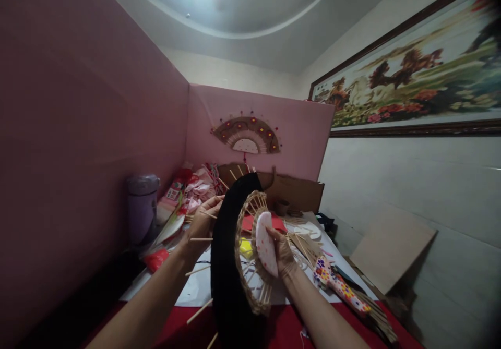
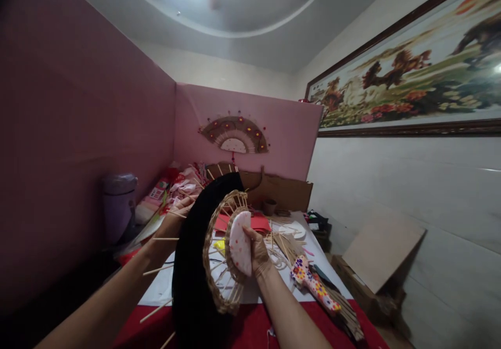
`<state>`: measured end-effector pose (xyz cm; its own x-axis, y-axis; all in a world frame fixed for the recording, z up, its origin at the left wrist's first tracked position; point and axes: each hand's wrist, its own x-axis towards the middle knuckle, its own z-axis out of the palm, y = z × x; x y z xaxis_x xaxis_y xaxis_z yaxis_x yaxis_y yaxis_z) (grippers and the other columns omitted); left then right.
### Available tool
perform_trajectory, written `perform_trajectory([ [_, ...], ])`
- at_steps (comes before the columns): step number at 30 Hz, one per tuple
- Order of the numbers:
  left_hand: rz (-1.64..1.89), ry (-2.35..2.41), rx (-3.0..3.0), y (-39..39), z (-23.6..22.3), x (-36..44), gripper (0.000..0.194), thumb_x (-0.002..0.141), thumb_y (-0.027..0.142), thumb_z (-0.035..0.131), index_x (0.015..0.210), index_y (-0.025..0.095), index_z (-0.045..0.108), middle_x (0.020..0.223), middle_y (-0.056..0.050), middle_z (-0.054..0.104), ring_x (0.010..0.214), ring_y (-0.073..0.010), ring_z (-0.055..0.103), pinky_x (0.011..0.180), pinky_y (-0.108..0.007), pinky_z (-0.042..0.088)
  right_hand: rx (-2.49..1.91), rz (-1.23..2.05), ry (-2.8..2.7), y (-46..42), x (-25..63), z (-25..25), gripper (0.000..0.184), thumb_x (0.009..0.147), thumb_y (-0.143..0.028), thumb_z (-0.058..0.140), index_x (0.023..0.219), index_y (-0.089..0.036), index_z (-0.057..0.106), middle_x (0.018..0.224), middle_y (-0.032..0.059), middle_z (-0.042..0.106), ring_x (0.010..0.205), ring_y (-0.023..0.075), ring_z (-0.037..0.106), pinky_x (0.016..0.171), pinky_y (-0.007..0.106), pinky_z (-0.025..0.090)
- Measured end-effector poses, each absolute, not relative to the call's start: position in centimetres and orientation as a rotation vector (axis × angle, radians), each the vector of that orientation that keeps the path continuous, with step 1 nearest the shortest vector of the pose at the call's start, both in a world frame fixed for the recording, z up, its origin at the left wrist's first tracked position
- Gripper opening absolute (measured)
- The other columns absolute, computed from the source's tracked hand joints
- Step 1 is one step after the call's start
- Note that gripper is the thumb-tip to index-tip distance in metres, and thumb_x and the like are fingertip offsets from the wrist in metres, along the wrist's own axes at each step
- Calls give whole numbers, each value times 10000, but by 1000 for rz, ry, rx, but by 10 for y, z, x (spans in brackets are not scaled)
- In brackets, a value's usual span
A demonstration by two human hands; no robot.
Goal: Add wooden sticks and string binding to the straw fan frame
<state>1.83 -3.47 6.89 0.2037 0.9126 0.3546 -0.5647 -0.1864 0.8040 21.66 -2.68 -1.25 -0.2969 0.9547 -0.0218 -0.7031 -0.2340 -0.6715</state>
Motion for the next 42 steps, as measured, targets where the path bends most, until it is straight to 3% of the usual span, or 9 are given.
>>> perform_trajectory([
  [7,1373,424,1091,-30,62,7,146,670,266,674,727,149,606,614,9,588,535,-88,529,502,-195,415,-500,1781,-681,-31,218,-7,201,733,-275,569,780,-93,640,644,64,693,535,159,642,536,262,522],
  [14,1364,567,1344,-21,60,-7,213,652,307,686,605,119,598,497,35,470,427,-41,360,412,-181,244,-528,1758,-670,-26,226,-5,253,760,-273,546,892,-75,630,738,95,705,604,179,662,572,290,534],
  [23,1420,626,1328,-16,42,-11,219,655,327,689,699,120,631,446,65,420,374,-7,240,372,-160,118,-625,1727,-629,-21,234,-10,263,775,-304,562,881,-74,633,707,104,704,593,186,664,597,300,539],
  [28,1486,636,1229,-22,31,-11,255,609,305,721,797,141,668,616,-2,597,459,-40,423,406,-153,250,-619,1702,-600,-19,236,-19,297,776,-314,562,943,-77,626,739,100,708,619,191,667,630,320,543],
  [34,1476,756,1381,-21,23,-9,244,648,321,691,820,148,697,548,23,562,386,-17,292,367,-159,173,-689,1595,-570,-14,240,-20,268,775,-283,555,925,-73,627,719,105,707,601,203,670,607,327,551],
  [39,1486,741,1437,-21,23,-8,231,623,306,706,799,158,714,837,-68,653,596,-105,516,465,-188,347,-712,1497,-586,-12,243,-21,239,768,-269,564,893,-77,636,606,81,691,482,184,643,477,269,533],
  [42,1485,742,1434,-22,24,-7,229,598,295,725,783,161,717,825,-66,647,627,-118,518,492,-198,363,-733,1480,-598,-14,245,-17,242,768,-250,555,918,-79,638,593,80,687,502,199,650,512,300,546],
])
